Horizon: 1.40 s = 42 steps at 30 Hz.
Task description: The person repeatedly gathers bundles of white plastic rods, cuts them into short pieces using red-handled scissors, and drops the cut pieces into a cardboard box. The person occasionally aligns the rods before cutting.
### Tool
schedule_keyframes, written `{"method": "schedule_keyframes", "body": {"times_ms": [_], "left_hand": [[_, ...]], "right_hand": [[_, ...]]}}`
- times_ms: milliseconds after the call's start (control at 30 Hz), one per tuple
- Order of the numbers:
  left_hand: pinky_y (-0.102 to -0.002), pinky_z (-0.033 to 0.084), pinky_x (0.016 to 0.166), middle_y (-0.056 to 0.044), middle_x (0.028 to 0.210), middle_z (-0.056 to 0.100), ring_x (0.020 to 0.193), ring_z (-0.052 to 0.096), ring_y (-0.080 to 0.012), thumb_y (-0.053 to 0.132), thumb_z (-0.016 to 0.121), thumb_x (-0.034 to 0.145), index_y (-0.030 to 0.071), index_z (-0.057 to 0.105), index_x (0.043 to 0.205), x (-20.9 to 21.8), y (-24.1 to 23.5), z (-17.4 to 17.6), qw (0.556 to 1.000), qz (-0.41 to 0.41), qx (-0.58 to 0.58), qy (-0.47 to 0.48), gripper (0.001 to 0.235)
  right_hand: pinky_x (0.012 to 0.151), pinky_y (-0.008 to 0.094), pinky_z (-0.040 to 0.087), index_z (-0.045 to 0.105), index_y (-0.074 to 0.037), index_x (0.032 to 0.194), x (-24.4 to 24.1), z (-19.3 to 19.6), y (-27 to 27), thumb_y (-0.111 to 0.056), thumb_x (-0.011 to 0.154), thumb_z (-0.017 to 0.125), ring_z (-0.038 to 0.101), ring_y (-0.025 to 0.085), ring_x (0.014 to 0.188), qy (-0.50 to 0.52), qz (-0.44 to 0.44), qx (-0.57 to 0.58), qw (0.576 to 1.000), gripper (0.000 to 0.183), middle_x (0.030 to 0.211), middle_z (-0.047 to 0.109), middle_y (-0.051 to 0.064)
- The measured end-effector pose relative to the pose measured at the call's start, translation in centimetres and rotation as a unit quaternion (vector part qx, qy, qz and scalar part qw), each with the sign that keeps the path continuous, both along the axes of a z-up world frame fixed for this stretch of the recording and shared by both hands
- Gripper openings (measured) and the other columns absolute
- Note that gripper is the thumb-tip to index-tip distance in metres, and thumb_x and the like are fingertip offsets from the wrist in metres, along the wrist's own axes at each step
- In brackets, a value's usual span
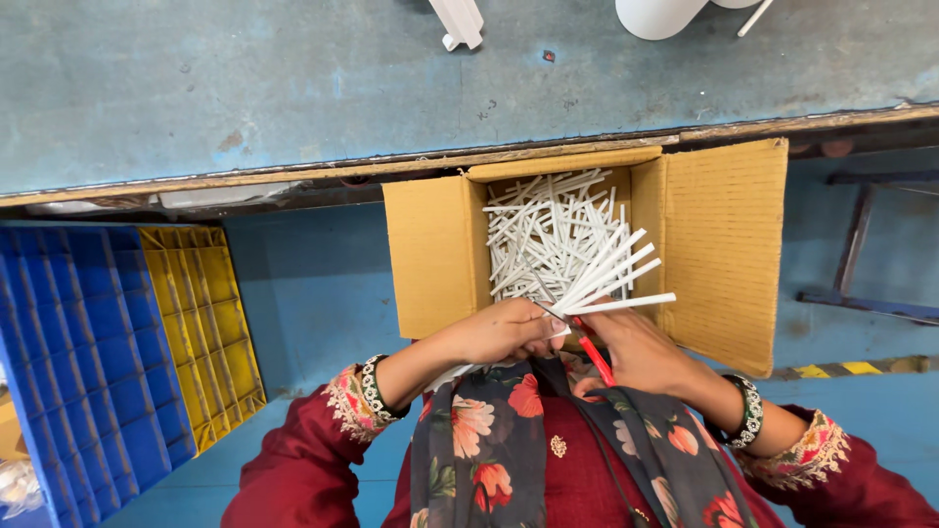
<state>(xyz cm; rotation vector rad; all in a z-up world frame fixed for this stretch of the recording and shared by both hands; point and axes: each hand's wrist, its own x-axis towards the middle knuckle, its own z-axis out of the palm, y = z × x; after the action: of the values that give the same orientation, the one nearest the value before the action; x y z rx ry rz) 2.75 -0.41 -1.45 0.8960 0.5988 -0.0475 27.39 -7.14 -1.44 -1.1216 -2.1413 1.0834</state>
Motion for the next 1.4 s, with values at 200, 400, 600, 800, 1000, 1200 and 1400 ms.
{"method": "schedule_keyframes", "body": {"times_ms": [200, 400, 600, 800, 1000, 1200, 1400], "left_hand": [[-0.021, 0.031, 0.046, 0.007, 0.068, 0.043, 0.055, 0.036, -0.0030, 0.038, 0.050, 0.107, 0.007, 0.059, 0.091, -0.1, 0.6, 0.4, 1.000, 0.005, 0.007, -0.016, 0.036], [-0.021, 0.031, 0.051, 0.007, 0.071, 0.043, 0.059, 0.035, -0.0030, 0.040, 0.052, 0.107, 0.006, 0.061, 0.097, -0.8, 1.7, 0.9, 0.999, 0.018, 0.036, -0.024, 0.036], [-0.022, 0.034, 0.051, 0.006, 0.071, 0.046, 0.058, 0.037, -0.0040, 0.041, 0.050, 0.105, 0.009, 0.062, 0.099, -1.4, 1.8, 0.4, 0.997, 0.005, 0.066, 0.026, 0.034], [-0.021, 0.031, 0.051, 0.007, 0.074, 0.044, 0.058, 0.036, -0.0039, 0.037, 0.048, 0.108, 0.009, 0.061, 0.105, -2.6, 1.5, -1.6, 0.995, 0.075, 0.072, 0.006, 0.032], [-0.020, 0.036, 0.054, 0.006, 0.081, 0.045, 0.063, 0.039, -0.0041, 0.035, 0.046, 0.109, 0.007, 0.056, 0.109, -3.7, 2.1, -3.0, 0.981, 0.187, 0.058, -0.019, 0.030], [-0.019, 0.036, 0.057, 0.006, 0.081, 0.044, 0.066, 0.038, -0.0035, 0.033, 0.045, 0.110, 0.007, 0.057, 0.112, -3.5, 2.7, -2.4, 0.969, 0.220, 0.105, -0.048, 0.029], [-0.019, 0.036, 0.058, 0.005, 0.082, 0.044, 0.066, 0.037, -0.0035, 0.030, 0.045, 0.111, 0.007, 0.056, 0.111, -2.8, 2.9, -1.0, 0.962, 0.232, 0.123, -0.070, 0.026]], "right_hand": [[0.072, 0.041, 0.051, 0.065, -0.003, 0.111, 0.7, -1.1, -0.8, -0.049, 0.051, 0.096, 0.065, 0.033, 0.083, 0.014, -0.058, -0.062, 0.996, 0.082, 0.091, 0.065, 0.014], [0.045, 0.032, 0.040, 0.071, -0.007, 0.082, 0.9, -2.2, -1.7, -0.040, 0.053, 0.101, 0.049, 0.016, 0.044, 0.008, -0.110, -0.143, 0.984, 0.053, 0.054, 0.054, 0.004], [0.045, 0.027, 0.042, 0.068, -0.007, 0.084, 0.7, -2.0, -1.6, -0.040, 0.055, 0.099, 0.050, 0.008, 0.048, 0.030, -0.084, -0.136, 0.987, 0.053, 0.056, 0.055, 0.001], [0.052, 0.026, 0.045, 0.071, -0.007, 0.101, 0.2, -0.8, -0.6, -0.027, 0.062, 0.097, 0.053, 0.007, 0.058, 0.041, -0.129, -0.276, 0.952, 0.050, 0.064, 0.060, -0.003], [0.077, 0.026, 0.057, 0.060, -0.006, 0.135, 1.6, 5.7, 0.1, -0.011, 0.082, 0.079, 0.066, 0.009, 0.087, 0.164, -0.152, -0.307, 0.925, 0.056, 0.092, 0.067, 0.001], [0.080, 0.030, 0.057, 0.070, -0.010, 0.107, 13.2, 10.5, 3.8, -0.022, 0.085, 0.078, 0.068, 0.014, 0.101, 0.177, -0.463, 0.022, 0.868, 0.027, 0.106, 0.069, 0.004], [0.075, 0.035, 0.057, 0.072, -0.010, 0.117, 24.7, 3.1, 13.5, -0.033, 0.099, 0.083, 0.070, 0.017, 0.087, -0.055, -0.543, -0.008, 0.838, 0.031, 0.098, 0.071, 0.005]]}}
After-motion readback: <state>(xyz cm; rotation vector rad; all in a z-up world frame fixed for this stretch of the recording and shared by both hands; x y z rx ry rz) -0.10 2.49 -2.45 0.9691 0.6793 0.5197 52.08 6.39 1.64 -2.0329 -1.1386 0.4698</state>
